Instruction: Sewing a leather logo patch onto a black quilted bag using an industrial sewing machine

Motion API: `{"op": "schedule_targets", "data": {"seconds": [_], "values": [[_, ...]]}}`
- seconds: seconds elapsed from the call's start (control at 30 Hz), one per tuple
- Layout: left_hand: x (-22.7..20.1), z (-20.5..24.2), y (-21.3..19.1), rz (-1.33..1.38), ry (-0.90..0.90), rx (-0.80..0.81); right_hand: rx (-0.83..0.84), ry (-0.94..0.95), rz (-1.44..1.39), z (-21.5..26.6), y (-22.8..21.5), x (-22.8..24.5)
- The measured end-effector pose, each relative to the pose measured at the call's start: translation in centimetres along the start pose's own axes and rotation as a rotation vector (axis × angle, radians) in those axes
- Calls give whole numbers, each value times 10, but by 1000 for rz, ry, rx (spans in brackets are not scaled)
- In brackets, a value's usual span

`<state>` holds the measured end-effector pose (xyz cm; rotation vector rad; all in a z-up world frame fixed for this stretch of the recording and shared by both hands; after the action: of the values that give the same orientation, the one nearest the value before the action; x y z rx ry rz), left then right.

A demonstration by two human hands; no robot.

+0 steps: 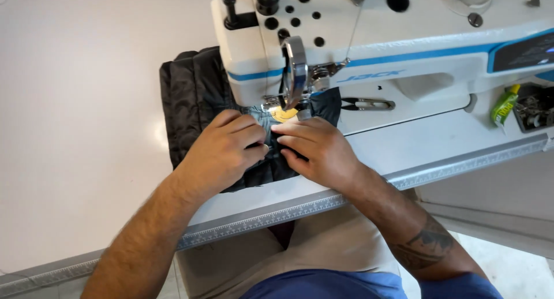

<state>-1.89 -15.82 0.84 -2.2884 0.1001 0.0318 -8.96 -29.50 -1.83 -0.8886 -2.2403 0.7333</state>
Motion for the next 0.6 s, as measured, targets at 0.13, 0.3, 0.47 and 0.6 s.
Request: {"op": "schedule_targets", "data": {"seconds": [0.13,0.3,0.47,0.6], "values": [[-2,1,7,-32,21,17,77,40,0,6,3,-4],[-7,-4,3,-89,-3,38,181,25,114,8,8,-6],[-11,-4,5,-245,-24,32,207,-37,171,9,7,-6],[0,7,18,-208,-35,94,197,-155,160,-6,-66,20]]}}
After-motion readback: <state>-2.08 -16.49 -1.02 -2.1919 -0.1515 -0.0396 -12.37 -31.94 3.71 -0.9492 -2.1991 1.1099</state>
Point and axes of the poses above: each hand's wrist, its own z-axis away from the middle knuckle, its own y-axis out of the palm, x = y × z, the point moved 6 cm from there along -z, towards the middle knuckle, and after that the axes turned 4 degrees about -y, right-handed, at the moved point
